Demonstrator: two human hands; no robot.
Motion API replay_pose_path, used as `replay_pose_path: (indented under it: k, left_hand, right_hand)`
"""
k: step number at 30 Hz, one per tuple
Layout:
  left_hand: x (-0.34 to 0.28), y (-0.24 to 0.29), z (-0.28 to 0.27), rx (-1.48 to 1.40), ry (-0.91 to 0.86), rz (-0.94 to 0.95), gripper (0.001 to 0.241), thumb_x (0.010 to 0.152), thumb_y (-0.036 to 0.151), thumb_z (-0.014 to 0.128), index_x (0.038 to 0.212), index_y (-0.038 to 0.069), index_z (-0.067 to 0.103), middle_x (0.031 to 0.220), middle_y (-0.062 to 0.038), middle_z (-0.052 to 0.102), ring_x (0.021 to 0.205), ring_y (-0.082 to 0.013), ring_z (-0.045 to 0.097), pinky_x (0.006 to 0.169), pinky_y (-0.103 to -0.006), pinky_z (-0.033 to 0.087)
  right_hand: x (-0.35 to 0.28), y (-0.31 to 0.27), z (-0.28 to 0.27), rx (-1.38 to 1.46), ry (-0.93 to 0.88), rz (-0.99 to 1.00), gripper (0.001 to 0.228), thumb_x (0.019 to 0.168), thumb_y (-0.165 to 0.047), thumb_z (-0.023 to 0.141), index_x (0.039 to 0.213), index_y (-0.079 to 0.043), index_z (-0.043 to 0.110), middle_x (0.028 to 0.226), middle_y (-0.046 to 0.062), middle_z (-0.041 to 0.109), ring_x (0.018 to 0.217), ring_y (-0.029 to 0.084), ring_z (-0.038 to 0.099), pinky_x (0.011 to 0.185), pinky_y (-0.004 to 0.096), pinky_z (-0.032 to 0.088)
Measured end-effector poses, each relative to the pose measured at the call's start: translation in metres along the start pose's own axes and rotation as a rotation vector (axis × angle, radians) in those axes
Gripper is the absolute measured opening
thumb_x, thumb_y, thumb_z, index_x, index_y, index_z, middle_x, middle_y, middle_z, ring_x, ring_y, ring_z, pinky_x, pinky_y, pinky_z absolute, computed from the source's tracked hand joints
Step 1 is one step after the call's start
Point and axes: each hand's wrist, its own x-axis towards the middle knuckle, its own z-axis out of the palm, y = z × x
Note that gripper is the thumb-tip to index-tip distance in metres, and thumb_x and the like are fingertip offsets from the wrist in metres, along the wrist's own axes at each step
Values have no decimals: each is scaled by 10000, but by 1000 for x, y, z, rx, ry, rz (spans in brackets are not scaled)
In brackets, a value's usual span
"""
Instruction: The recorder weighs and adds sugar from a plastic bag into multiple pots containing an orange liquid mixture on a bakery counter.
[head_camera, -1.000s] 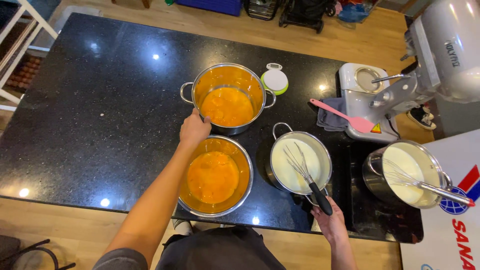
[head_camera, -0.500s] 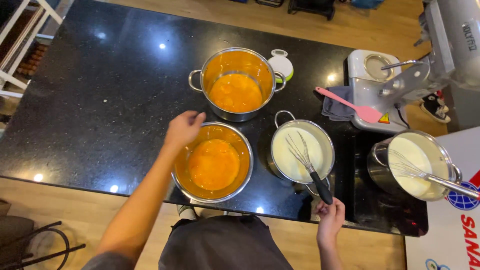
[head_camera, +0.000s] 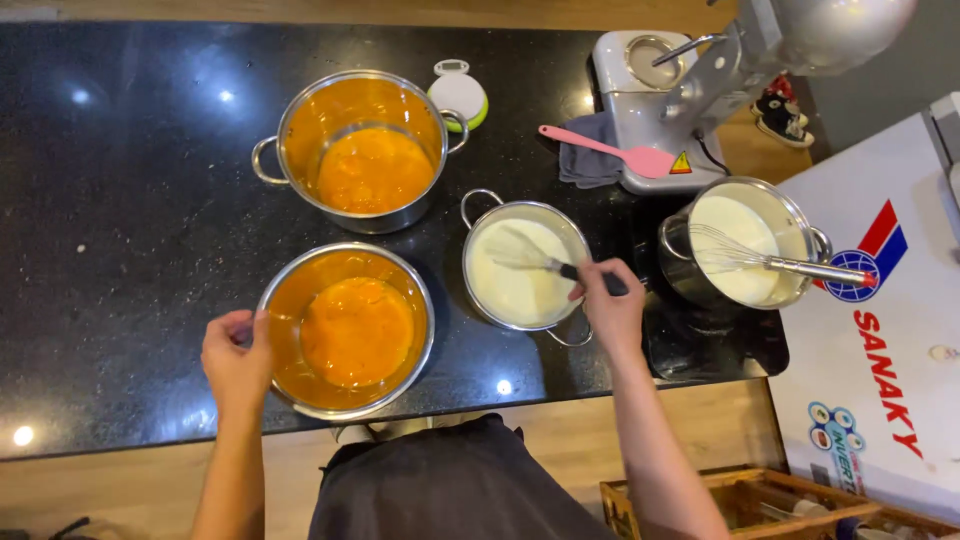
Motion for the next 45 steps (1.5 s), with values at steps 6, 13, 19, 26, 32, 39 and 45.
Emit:
replay_pose_path:
  k: [6,13,19,26,32,39,45]
  left_hand:
    - [-8,-4,3,255,134,160,378,986,346,765,1177,26,696,1130,-171,651,1063,-313,565,983,-456,431]
    - [-23,39,22,297,144,172,375,964,352,760,1204,71,692,1175,-177,624,1140,-380,518,1002,-490,412]
    - [3,3,1,441,120,265,441,918,348,798,1220,49,682,1202,-214,617,1168,-433,495,1017,-514,376]
    - [23,-16,-1,193,33,-28,486,903,414,754,1187,30,664,1117,-143,674,1028,-304,647,960,-430,497]
    - [14,57,4,345,186,540,315,941,264,792,1123,28,693,1050,-157,699,1000,-332,634,902,-425,485]
    - [-23,115,79,-502,-344,296,227,1003,96,719,1196,33,617,974,-15,656,861,-79,579,790,-229,459]
    - [-56,134,128,-590,-556,236,316,974,65,702,1264,25,582,984,-27,675,849,-79,608,778,-215,492]
  right_hand:
    - [12,-22,-49,-269,-89,18,147,912,-103,710,800,-7,706,644,97,697,532,114,649,510,256,500]
    - [30,32,-45,-30,-138,-13,172,921,-154,732,808,-33,682,651,27,651,540,87,603,490,243,441]
    - [11,34,-50,-79,90,130,208,923,-210,769,845,-28,704,622,44,628,507,106,530,476,267,384]
    - [-18,87,-45,-46,127,12,320,903,-323,847,957,-50,687,737,-37,595,584,13,490,501,201,374]
    - [-45,64,-46,161,347,322,376,903,-353,784,1053,-91,561,657,-45,468,447,56,371,383,253,250]
    - [-28,115,-191,-284,635,-23,370,1006,-280,756,1233,-12,642,838,-2,637,747,136,588,674,282,475]
    - [-31,77,-215,-1028,579,372,654,870,-220,577,1510,-238,443,1234,319,587,1009,540,622,859,593,513]
